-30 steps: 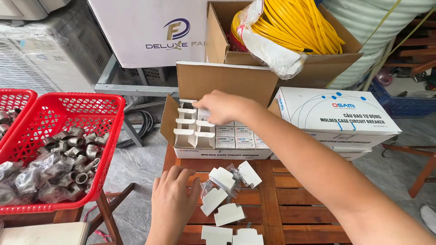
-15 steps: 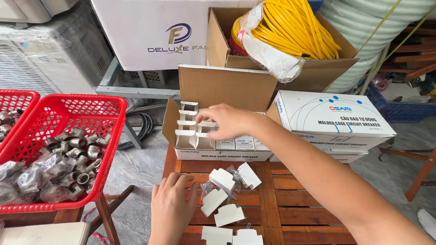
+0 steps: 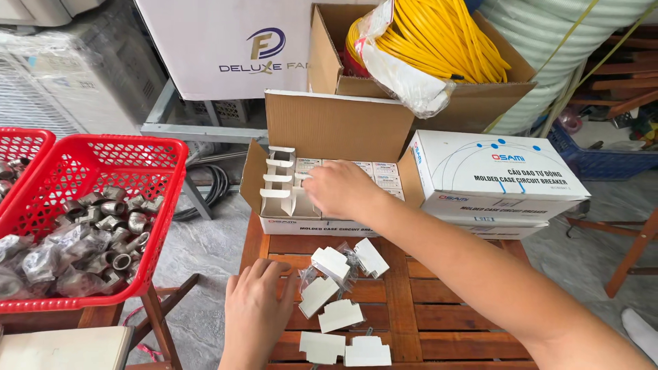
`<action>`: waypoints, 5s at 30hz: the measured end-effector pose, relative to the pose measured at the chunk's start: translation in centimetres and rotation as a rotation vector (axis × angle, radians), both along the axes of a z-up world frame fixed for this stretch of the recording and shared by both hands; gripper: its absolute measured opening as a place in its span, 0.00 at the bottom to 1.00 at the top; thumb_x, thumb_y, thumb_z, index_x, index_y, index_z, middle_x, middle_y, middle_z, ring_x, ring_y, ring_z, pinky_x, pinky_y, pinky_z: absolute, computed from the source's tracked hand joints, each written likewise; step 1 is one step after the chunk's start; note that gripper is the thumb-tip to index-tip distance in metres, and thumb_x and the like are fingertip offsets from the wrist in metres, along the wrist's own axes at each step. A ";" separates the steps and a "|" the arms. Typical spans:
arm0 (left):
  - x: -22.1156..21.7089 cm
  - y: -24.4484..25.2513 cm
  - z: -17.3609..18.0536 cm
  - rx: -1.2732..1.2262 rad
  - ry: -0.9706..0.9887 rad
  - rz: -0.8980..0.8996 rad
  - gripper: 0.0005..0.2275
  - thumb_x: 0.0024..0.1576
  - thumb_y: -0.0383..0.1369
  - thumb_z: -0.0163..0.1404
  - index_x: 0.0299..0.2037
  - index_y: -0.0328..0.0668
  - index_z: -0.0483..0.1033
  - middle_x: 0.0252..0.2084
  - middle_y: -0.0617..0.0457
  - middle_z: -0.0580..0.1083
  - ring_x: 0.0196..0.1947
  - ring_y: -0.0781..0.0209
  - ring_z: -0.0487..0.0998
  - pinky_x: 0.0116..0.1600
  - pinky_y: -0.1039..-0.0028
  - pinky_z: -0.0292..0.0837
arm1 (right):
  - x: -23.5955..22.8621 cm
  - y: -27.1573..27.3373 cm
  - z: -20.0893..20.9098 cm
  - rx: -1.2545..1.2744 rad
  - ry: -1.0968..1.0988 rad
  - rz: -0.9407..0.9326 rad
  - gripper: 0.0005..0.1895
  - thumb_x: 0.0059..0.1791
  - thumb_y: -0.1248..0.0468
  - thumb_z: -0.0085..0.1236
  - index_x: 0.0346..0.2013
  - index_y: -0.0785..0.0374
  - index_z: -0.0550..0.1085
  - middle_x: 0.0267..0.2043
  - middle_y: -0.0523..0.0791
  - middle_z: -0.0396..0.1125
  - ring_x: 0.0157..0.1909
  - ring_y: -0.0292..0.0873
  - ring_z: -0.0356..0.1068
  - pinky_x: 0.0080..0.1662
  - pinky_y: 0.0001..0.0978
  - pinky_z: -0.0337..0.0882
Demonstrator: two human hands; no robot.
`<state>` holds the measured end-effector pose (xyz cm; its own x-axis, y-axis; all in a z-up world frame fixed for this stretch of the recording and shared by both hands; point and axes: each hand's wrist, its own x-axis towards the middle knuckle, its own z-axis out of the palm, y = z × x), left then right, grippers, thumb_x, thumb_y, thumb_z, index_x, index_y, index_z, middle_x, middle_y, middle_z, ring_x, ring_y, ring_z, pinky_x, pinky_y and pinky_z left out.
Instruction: The person takes white molded case circuit breakers out of boxes, removes small components from plastic bags, and places the breakers back into a segmented cardboard organizer box.
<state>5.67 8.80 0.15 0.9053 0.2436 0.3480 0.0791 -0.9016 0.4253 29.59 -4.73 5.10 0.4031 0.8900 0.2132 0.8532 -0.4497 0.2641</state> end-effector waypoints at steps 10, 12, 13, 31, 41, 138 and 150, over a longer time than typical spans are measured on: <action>-0.6 -0.5 1.8 -0.073 0.055 -0.012 0.03 0.55 0.42 0.53 0.33 0.61 0.78 0.34 0.65 0.76 0.33 0.56 0.76 0.42 0.64 0.64 | -3.7 -2.5 9.2 0.175 0.333 0.013 0.17 0.52 0.65 0.39 0.20 0.59 0.70 0.25 0.43 0.71 0.34 0.49 0.71 0.35 0.49 0.71; -0.8 -1.1 3.6 -0.305 -0.099 -0.108 0.06 0.53 0.39 0.59 0.37 0.52 0.79 0.37 0.60 0.77 0.36 0.56 0.80 0.38 0.62 0.71 | -5.5 -4.7 11.3 0.420 0.159 0.091 0.10 0.50 0.67 0.49 0.23 0.58 0.67 0.23 0.41 0.65 0.31 0.47 0.66 0.33 0.43 0.63; -1.2 -1.7 4.6 -0.305 -0.092 -0.111 0.06 0.53 0.39 0.59 0.37 0.52 0.79 0.37 0.60 0.77 0.36 0.56 0.80 0.38 0.62 0.71 | -7.3 -6.0 12.7 0.422 0.164 0.085 0.10 0.50 0.67 0.49 0.23 0.58 0.67 0.23 0.41 0.65 0.31 0.47 0.66 0.33 0.43 0.63; -5.4 -21.4 4.3 -1.085 0.621 -0.409 0.20 0.42 0.37 0.63 0.47 0.51 0.77 0.44 0.62 0.85 0.40 0.78 0.82 0.45 0.84 0.78 | -23.9 -31.0 2.2 0.955 1.156 -0.632 0.14 0.44 0.62 0.63 0.39 0.65 0.88 0.42 0.43 0.84 0.39 0.35 0.85 0.35 0.24 0.85; -0.9 -22.5 7.7 -0.979 0.727 -0.132 0.20 0.52 0.38 0.61 0.55 0.49 0.78 0.42 0.56 0.84 0.36 0.66 0.85 0.43 0.76 0.83 | -19.5 -37.7 -0.2 0.949 1.521 -0.777 0.32 0.40 0.66 0.71 0.59 0.60 0.74 0.34 0.45 0.74 0.35 0.40 0.73 0.37 0.32 0.73; -4.1 -20.1 9.0 -0.851 0.019 -0.627 0.31 0.49 0.43 0.63 0.62 0.42 0.71 0.59 0.48 0.73 0.59 0.59 0.76 0.62 0.68 0.72 | -25.7 -28.2 -1.4 1.398 1.605 -0.287 0.36 0.41 0.69 0.71 0.63 0.68 0.67 0.57 0.56 0.75 0.54 0.49 0.78 0.56 0.38 0.76; -3.8 -19.8 8.0 -0.406 -0.296 -0.868 0.17 0.57 0.16 0.51 0.55 0.41 0.74 0.52 0.50 0.74 0.50 0.51 0.75 0.57 0.64 0.73 | -25.9 -28.6 0.4 1.313 1.730 -0.090 0.44 0.47 0.47 0.69 0.68 0.70 0.63 0.65 0.55 0.68 0.63 0.48 0.71 0.60 0.39 0.72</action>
<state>1.92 -11.05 8.17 0.7163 -0.3103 0.6250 -0.6962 -0.3793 0.6095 3.71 -33.36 5.46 0.8339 0.5519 -0.0036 -0.1875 0.2771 -0.9424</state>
